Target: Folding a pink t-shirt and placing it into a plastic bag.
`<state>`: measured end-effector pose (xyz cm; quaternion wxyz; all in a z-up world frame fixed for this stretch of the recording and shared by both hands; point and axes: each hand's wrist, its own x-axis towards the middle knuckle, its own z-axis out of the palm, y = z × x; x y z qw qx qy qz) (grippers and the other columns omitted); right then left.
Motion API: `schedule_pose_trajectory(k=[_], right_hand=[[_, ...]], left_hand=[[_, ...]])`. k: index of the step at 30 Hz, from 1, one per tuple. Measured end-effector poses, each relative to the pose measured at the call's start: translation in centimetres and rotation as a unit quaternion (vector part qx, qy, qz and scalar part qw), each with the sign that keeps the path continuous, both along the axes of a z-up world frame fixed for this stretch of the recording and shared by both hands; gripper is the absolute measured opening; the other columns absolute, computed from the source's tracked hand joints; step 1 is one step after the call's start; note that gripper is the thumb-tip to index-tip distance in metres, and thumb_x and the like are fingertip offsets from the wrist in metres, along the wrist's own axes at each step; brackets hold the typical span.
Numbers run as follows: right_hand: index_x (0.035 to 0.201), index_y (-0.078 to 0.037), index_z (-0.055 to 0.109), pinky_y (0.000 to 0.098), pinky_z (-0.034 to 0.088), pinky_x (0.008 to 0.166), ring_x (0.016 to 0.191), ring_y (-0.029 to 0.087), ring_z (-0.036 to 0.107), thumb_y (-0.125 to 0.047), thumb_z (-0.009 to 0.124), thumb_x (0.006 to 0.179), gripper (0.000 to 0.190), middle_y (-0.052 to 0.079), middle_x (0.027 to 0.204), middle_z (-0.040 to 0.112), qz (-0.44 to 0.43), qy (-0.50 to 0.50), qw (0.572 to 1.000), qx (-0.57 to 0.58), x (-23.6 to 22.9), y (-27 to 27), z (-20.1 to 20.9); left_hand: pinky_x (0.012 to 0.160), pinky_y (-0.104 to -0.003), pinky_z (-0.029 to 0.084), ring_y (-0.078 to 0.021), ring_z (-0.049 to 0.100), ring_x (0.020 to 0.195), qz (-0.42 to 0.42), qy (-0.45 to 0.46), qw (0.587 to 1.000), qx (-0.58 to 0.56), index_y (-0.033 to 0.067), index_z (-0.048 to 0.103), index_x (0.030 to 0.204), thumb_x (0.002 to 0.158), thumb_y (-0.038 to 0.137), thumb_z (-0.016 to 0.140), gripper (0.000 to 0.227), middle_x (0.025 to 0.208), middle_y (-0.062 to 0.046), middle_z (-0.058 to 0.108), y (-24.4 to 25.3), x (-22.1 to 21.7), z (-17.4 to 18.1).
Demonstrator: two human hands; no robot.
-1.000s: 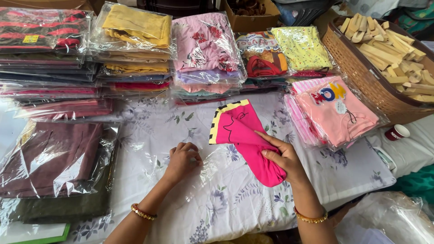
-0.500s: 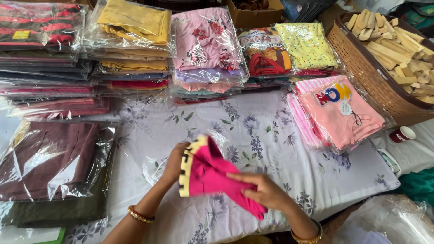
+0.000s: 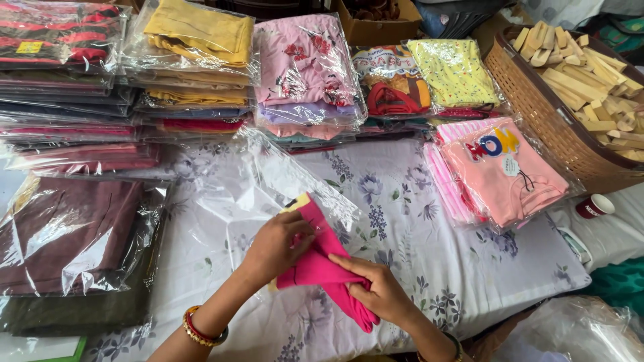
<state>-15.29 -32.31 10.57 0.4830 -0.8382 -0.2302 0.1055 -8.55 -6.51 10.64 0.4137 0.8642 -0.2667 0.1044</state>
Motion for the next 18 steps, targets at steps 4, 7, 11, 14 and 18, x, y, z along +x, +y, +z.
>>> schedule_pose_trajectory(k=[4,7,11,14,18], right_hand=[[0.143,-0.011,0.06,0.0284,0.057,0.073,0.075,0.018,0.071,0.001,0.061,0.08,0.064,0.015,0.108,0.076,-0.021,-0.007,0.999,-0.045,0.8,1.6,-0.2],[0.12,0.0,0.067,0.0342,0.059,0.079,0.092,0.029,0.075,0.001,0.065,0.081,0.039,0.018,0.108,0.074,0.001,-0.157,0.988,-0.005,0.8,1.9,-2.5],[0.096,0.0,0.067,0.0376,0.058,0.069,0.077,0.03,0.075,-0.008,0.07,0.082,0.017,0.016,0.089,0.072,-0.048,-0.057,0.996,-0.057,2.5,1.3,-6.3],[0.088,-0.003,0.067,0.0381,0.059,0.078,0.09,0.03,0.077,-0.013,0.07,0.086,0.011,0.013,0.089,0.074,-0.039,-0.119,0.981,-0.149,4.7,0.2,-11.7],[0.116,-0.007,0.061,0.039,0.054,0.091,0.111,0.028,0.067,-0.02,0.067,0.089,0.031,0.012,0.115,0.069,-0.029,-0.106,0.98,-0.166,5.5,1.0,-10.4]], left_hand=[[0.074,-0.041,0.051,-0.0304,0.062,0.084,-0.021,-0.07,0.997,-0.019,0.0068,0.073,0.084,0.081,0.013,0.074,0.006,0.084,-0.007,0.067,-1.1,-1.0,0.5],[0.07,-0.042,0.051,-0.0275,0.066,0.077,-0.057,-0.014,0.998,-0.01,0.0072,0.071,0.085,0.083,0.015,0.073,0.008,0.08,-0.007,0.066,-3.1,-2.1,-0.3],[0.07,-0.045,0.05,-0.0304,0.065,0.078,-0.027,-0.093,0.994,0.048,0.0064,0.067,0.084,0.085,0.017,0.072,0.012,0.08,-0.009,0.063,-4.8,-3.5,-0.3],[0.072,-0.043,0.052,-0.0306,0.065,0.08,-0.061,-0.046,0.997,-0.005,0.0066,0.066,0.088,0.089,0.019,0.07,0.013,0.083,-0.009,0.063,-5.4,-4.2,0.5],[0.078,-0.044,0.051,-0.0321,0.064,0.086,-0.054,-0.081,0.995,0.028,0.007,0.065,0.103,0.09,0.017,0.068,0.017,0.093,-0.01,0.063,-6.1,-4.8,0.4]])
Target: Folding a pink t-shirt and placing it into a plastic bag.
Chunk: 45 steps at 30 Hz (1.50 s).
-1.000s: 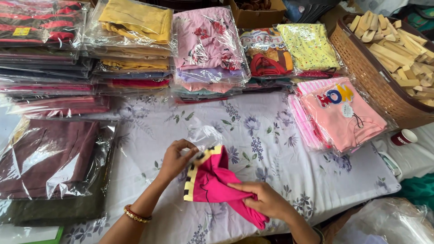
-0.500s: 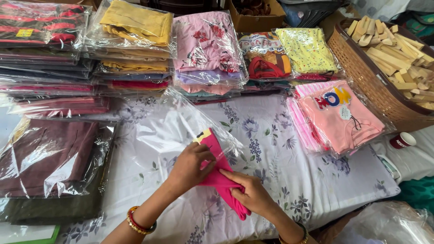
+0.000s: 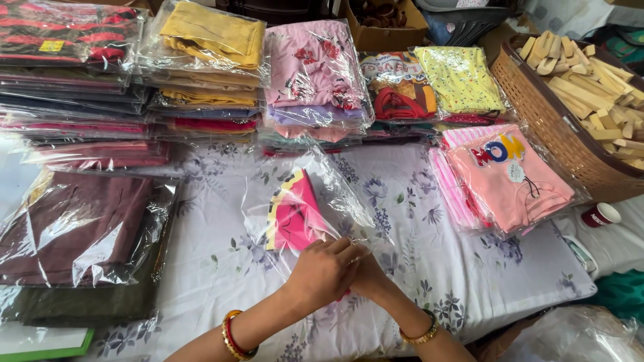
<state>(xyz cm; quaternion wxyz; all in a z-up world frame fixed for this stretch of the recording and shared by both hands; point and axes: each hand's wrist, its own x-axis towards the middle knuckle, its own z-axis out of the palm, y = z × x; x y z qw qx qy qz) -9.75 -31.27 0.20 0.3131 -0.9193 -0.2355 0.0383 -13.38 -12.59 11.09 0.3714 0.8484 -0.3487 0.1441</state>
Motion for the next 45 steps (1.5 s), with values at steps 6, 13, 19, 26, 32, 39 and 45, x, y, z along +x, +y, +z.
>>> schedule_pose_trajectory(k=[6,13,19,26,32,39,45], right_hand=[[0.157,-0.013,0.039,0.0413,0.041,0.113,0.147,0.033,0.039,-0.018,0.067,0.092,0.071,0.016,0.165,0.031,0.057,-0.011,0.997,0.058,-1.1,-0.2,6.3],[0.153,-0.014,0.044,0.0428,0.043,0.116,0.143,0.033,0.051,-0.016,0.062,0.094,0.061,0.017,0.157,0.051,-0.014,-0.011,0.995,0.1,-0.7,-0.9,6.5],[0.145,-0.001,0.047,0.0497,0.035,0.121,0.147,0.041,0.042,-0.009,0.061,0.082,0.066,0.023,0.15,0.05,-0.036,-0.283,0.927,-0.244,-0.6,-1.9,3.8],[0.157,-0.014,0.043,0.0627,0.018,0.125,0.158,0.034,0.022,-0.035,0.055,0.098,0.064,0.013,0.168,0.034,0.208,-0.319,0.891,-0.248,0.9,0.9,4.2],[0.158,-0.034,0.024,0.0858,-0.003,0.104,0.153,0.043,0.004,-0.059,0.055,0.089,0.079,0.008,0.169,0.015,0.183,-0.121,0.921,-0.322,4.4,3.3,0.8],[0.162,-0.031,0.026,0.0834,0.01,0.106,0.154,0.044,0.01,-0.056,0.059,0.092,0.08,0.012,0.169,0.015,0.134,-0.24,0.922,-0.273,2.8,4.8,-1.5],[0.161,-0.028,0.025,0.0849,0.009,0.107,0.155,0.039,0.009,-0.059,0.06,0.086,0.089,0.012,0.17,0.013,0.21,-0.236,0.914,-0.257,4.4,5.1,2.0]], left_hand=[[0.08,-0.045,0.047,-0.0335,0.058,0.099,-0.003,-0.023,0.999,0.023,0.0087,0.051,0.144,0.078,0.014,0.072,0.069,0.109,-0.014,0.058,1.6,-2.3,0.5],[0.09,-0.043,0.045,-0.0317,0.055,0.103,-0.041,-0.062,0.993,0.09,0.0152,0.045,0.158,0.081,0.009,0.071,0.081,0.117,-0.013,0.056,1.4,-3.4,-3.1],[0.103,-0.048,0.042,-0.0329,0.055,0.118,-0.056,-0.089,0.994,0.011,0.0139,0.048,0.154,0.085,0.011,0.072,0.073,0.135,-0.014,0.055,1.3,-4.2,-3.4],[0.11,-0.053,0.038,-0.0338,0.054,0.122,-0.079,-0.115,0.99,0.008,0.0159,0.053,0.15,0.085,0.009,0.07,0.067,0.137,-0.015,0.054,0.8,-4.5,-3.4],[0.109,-0.055,0.036,-0.0353,0.053,0.12,-0.061,-0.093,0.993,0.026,0.0146,0.053,0.149,0.087,0.01,0.07,0.065,0.137,-0.017,0.054,0.9,-4.0,-4.1],[0.111,-0.059,0.033,-0.035,0.052,0.121,-0.065,-0.08,0.994,0.027,0.0136,0.056,0.147,0.087,0.012,0.071,0.062,0.138,-0.017,0.055,0.9,-4.0,-4.8],[0.11,-0.059,0.033,-0.0353,0.052,0.121,-0.061,-0.084,0.994,0.029,0.014,0.058,0.144,0.087,0.013,0.071,0.059,0.138,-0.016,0.055,1.1,-3.9,-5.1]])
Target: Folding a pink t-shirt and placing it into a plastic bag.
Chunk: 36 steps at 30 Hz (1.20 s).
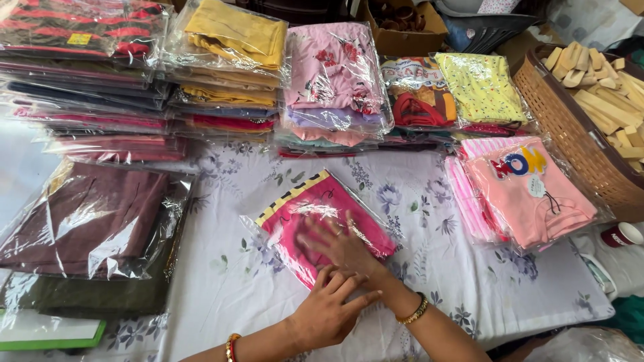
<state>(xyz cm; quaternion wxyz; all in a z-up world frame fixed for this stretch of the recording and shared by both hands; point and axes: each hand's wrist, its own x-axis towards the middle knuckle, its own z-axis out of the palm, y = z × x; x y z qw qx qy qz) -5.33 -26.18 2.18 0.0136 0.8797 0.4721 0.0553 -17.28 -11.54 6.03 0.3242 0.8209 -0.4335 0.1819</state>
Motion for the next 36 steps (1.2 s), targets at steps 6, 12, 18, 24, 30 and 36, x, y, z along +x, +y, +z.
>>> schedule_pose_trajectory(k=[6,12,18,24,30,36], right_hand=[[0.162,-0.036,0.028,0.0845,-0.001,0.106,0.156,0.038,0.006,-0.063,0.052,0.093,0.078,0.006,0.172,0.015,0.001,0.021,1.0,0.0,1.4,1.1,-2.9],[0.16,-0.036,0.034,0.0824,-0.003,0.111,0.159,0.039,0.01,-0.065,0.043,0.099,0.067,0.005,0.173,0.019,0.035,-0.003,0.999,0.016,1.9,2.3,-2.1],[0.157,-0.04,0.034,0.082,0.003,0.111,0.157,0.036,0.012,-0.07,0.047,0.09,0.074,0.003,0.17,0.02,0.029,0.089,0.996,0.002,2.9,0.9,-0.9],[0.16,-0.039,0.032,0.0814,0.004,0.112,0.153,0.042,0.02,-0.061,0.058,0.091,0.077,0.008,0.168,0.028,0.011,0.042,0.999,-0.002,3.1,2.1,-0.6],[0.155,-0.04,0.035,0.079,0.001,0.115,0.149,0.042,0.031,-0.058,0.061,0.09,0.073,0.007,0.159,0.041,-0.003,0.078,0.997,0.015,4.3,2.8,0.4],[0.161,-0.036,0.031,0.0793,0.004,0.116,0.147,0.044,0.035,-0.059,0.055,0.094,0.075,0.011,0.166,0.037,0.023,0.074,0.994,0.076,3.9,1.7,-1.3]], left_hand=[[0.113,-0.066,0.029,-0.0347,0.049,0.133,0.009,0.003,1.0,0.002,0.0157,0.059,0.142,0.085,0.016,0.073,0.059,0.14,-0.015,0.054,-0.1,0.3,-0.2],[0.115,-0.069,0.025,-0.035,0.046,0.137,0.013,0.0,1.0,0.008,0.0173,0.059,0.141,0.085,0.02,0.075,0.059,0.141,-0.014,0.053,-0.3,0.3,-0.5],[0.114,-0.067,0.025,-0.035,0.045,0.14,0.007,0.007,1.0,0.006,0.0175,0.06,0.139,0.085,0.019,0.076,0.057,0.143,-0.014,0.053,0.0,0.4,-0.5],[0.116,-0.068,0.024,-0.0345,0.044,0.14,0.01,0.01,1.0,0.014,0.018,0.06,0.137,0.084,0.02,0.076,0.056,0.144,-0.013,0.052,-0.3,0.5,-0.9],[0.116,-0.068,0.022,-0.0341,0.044,0.138,0.005,0.0,1.0,0.024,0.0181,0.061,0.139,0.086,0.021,0.076,0.055,0.145,-0.013,0.051,-0.3,0.3,-0.4],[0.116,-0.067,0.023,-0.0328,0.045,0.139,-0.002,-0.013,1.0,0.013,0.0187,0.067,0.132,0.09,0.026,0.075,0.043,0.143,-0.012,0.053,0.0,0.3,-0.6]])
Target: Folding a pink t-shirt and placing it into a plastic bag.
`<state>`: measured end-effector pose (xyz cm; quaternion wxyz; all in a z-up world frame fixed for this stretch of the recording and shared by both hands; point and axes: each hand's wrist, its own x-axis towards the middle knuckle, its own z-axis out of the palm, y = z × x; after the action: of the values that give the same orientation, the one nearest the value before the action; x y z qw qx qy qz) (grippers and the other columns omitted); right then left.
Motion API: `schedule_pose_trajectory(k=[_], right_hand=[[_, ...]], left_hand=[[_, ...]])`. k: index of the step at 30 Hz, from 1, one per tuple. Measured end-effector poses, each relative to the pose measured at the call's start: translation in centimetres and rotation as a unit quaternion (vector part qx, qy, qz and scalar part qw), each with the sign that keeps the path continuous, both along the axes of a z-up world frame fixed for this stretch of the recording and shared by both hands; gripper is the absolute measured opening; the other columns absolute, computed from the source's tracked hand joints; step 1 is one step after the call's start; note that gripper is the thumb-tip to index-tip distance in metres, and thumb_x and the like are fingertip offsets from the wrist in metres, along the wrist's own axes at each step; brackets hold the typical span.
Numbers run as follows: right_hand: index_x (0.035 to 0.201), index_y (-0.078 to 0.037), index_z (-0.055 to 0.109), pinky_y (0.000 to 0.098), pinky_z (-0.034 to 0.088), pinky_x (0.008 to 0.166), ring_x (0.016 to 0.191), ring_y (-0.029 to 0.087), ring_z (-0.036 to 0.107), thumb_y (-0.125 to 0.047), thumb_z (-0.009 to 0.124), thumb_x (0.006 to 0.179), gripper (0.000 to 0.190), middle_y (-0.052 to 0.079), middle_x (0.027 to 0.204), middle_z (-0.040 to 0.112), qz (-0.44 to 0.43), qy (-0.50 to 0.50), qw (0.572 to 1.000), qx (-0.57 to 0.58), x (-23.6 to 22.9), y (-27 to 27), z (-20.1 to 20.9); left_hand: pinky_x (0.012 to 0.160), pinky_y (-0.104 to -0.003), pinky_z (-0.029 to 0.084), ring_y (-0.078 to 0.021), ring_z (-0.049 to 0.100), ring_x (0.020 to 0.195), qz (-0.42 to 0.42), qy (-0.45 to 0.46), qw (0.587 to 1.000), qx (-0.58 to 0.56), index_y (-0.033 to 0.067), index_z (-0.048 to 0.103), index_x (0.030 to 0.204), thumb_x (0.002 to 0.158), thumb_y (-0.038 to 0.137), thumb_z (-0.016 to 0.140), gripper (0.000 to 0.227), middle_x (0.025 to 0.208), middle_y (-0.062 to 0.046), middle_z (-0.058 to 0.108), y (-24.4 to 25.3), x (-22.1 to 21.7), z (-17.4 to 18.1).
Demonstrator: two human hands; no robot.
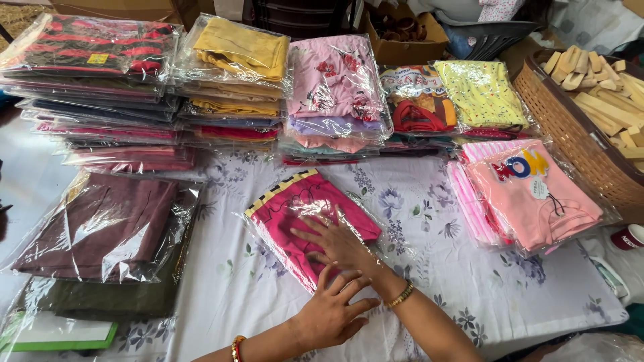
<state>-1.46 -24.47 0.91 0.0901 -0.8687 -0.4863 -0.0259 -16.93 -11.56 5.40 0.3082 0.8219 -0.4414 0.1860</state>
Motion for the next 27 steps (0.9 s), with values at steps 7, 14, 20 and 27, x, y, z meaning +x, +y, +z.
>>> schedule_pose_trajectory(k=[7,14,20,27], right_hand=[[0.157,-0.04,0.025,0.0708,0.009,0.124,0.157,0.035,0.027,-0.049,0.047,0.098,0.063,0.002,0.167,0.034,0.065,-0.268,0.96,0.044,-0.4,-2.6,2.2],[0.161,-0.012,0.019,0.051,0.016,0.127,0.158,0.039,0.018,-0.043,0.059,0.101,0.078,0.025,0.168,0.026,-0.029,-0.014,0.99,0.14,4.7,-0.9,-2.3],[0.164,-0.012,0.027,0.0517,0.016,0.13,0.161,0.04,0.015,-0.061,0.063,0.091,0.094,0.027,0.17,0.018,-0.089,-0.041,0.983,0.157,8.1,2.1,-4.7],[0.156,-0.033,0.04,0.073,-0.002,0.118,0.156,0.044,-0.004,-0.08,0.056,0.08,0.091,0.016,0.172,0.008,-0.136,0.062,0.989,-0.02,7.0,3.4,-1.0]], left_hand=[[0.114,-0.066,0.022,-0.0336,0.047,0.134,0.077,-0.042,0.996,-0.026,0.0162,0.071,0.117,0.087,0.035,0.075,0.036,0.135,-0.013,0.059,1.7,2.5,1.2],[0.115,-0.064,0.023,-0.0299,0.05,0.133,0.113,-0.052,0.991,-0.047,0.0163,0.072,0.114,0.092,0.035,0.073,0.029,0.129,-0.007,0.06,3.1,3.7,1.9],[0.114,-0.062,0.024,-0.0292,0.05,0.132,0.107,-0.028,0.993,-0.039,0.0145,0.073,0.112,0.093,0.034,0.072,0.027,0.127,-0.006,0.061,3.4,4.3,0.8],[0.114,-0.063,0.023,-0.0289,0.05,0.13,0.102,-0.017,0.993,-0.052,0.014,0.073,0.109,0.093,0.033,0.072,0.025,0.126,-0.007,0.061,3.4,4.7,0.1]])
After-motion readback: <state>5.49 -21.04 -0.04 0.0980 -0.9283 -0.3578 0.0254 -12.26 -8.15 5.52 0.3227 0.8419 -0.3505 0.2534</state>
